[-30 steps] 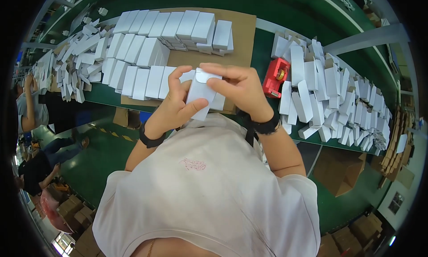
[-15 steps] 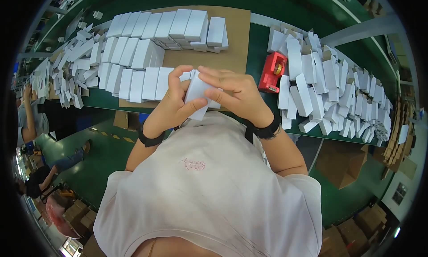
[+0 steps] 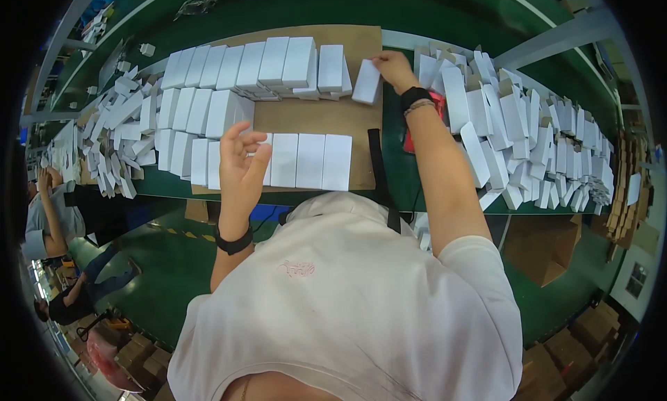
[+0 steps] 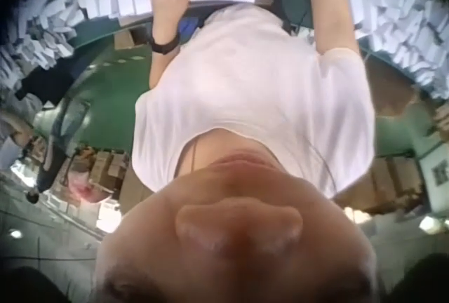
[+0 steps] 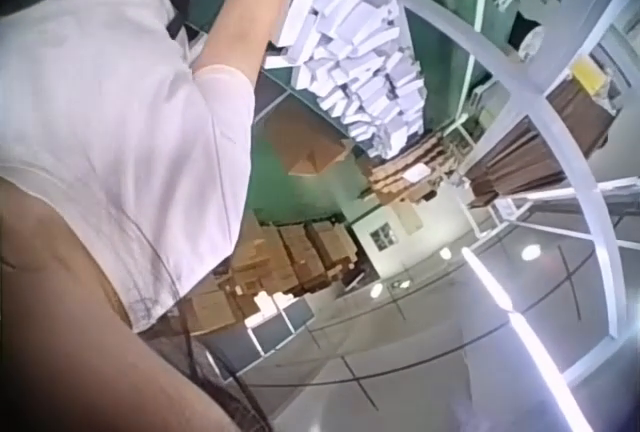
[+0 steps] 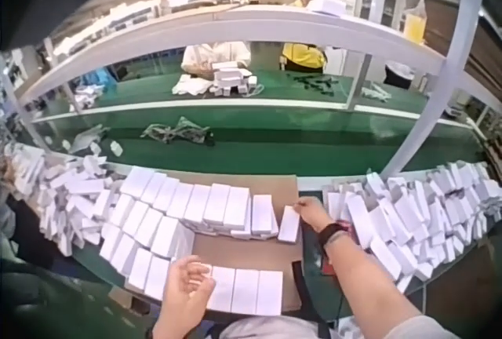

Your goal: The person picks up a white box, inserts a power adapter into it, and folds the flaps closed by hand. The person then places the filled box onto a cardboard sheet and repeats the process.

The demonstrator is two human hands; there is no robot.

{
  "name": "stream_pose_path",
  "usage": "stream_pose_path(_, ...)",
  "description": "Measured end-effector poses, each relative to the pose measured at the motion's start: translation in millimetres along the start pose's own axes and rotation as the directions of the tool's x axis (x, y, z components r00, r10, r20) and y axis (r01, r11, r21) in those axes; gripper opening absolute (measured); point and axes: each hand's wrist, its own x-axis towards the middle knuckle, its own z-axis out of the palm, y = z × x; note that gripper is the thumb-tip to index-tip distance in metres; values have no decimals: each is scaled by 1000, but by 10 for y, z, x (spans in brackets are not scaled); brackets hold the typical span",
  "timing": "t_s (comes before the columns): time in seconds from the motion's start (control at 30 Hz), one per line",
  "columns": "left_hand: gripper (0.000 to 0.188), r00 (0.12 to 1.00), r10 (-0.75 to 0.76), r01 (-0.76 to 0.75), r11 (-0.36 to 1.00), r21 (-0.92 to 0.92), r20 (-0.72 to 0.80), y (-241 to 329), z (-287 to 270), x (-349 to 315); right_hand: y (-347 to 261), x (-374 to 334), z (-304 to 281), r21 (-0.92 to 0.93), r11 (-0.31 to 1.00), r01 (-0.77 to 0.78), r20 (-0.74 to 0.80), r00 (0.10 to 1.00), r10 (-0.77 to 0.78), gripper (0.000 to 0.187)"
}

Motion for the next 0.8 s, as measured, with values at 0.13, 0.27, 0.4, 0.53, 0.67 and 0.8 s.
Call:
stream_pose_path(0.13, 40, 993, -54, 46, 996, -75, -107, -48, -72, -89, 105, 106, 307, 116, 991, -60, 71, 996, 52, 25)
stream_pose_path(0.27, 34, 991, -99, 89, 990, -113, -85, -132, -91, -99, 124, -52, 274, 335, 941, 52, -101, 995, -19, 42)
stream_pose_path(0.4, 30, 995, -95, 87, 983, -159, -44, -168, -31, -90, -75, -443, 72, -162, 953, 257, -198, 937, -287, 35)
stream_pose_path(0.53, 24, 995, -95, 92, 989, -114, -26, -82, 22, -72, -176, -872, -494, -849, 527, 41, -322, 751, -576, 40)
stream_pose_path(0.67, 24, 996, -44, 50, 996, -80, 79, -23, 165, -18, -13, -920, -794, -886, 403, -229, -407, 800, -441, 49)
stream_pose_path(0.8, 24, 987, 54, -43, 996, -72, 151, 55, 320, -6, -79, -860, -785, -889, 363, -280, -418, 820, -390, 55)
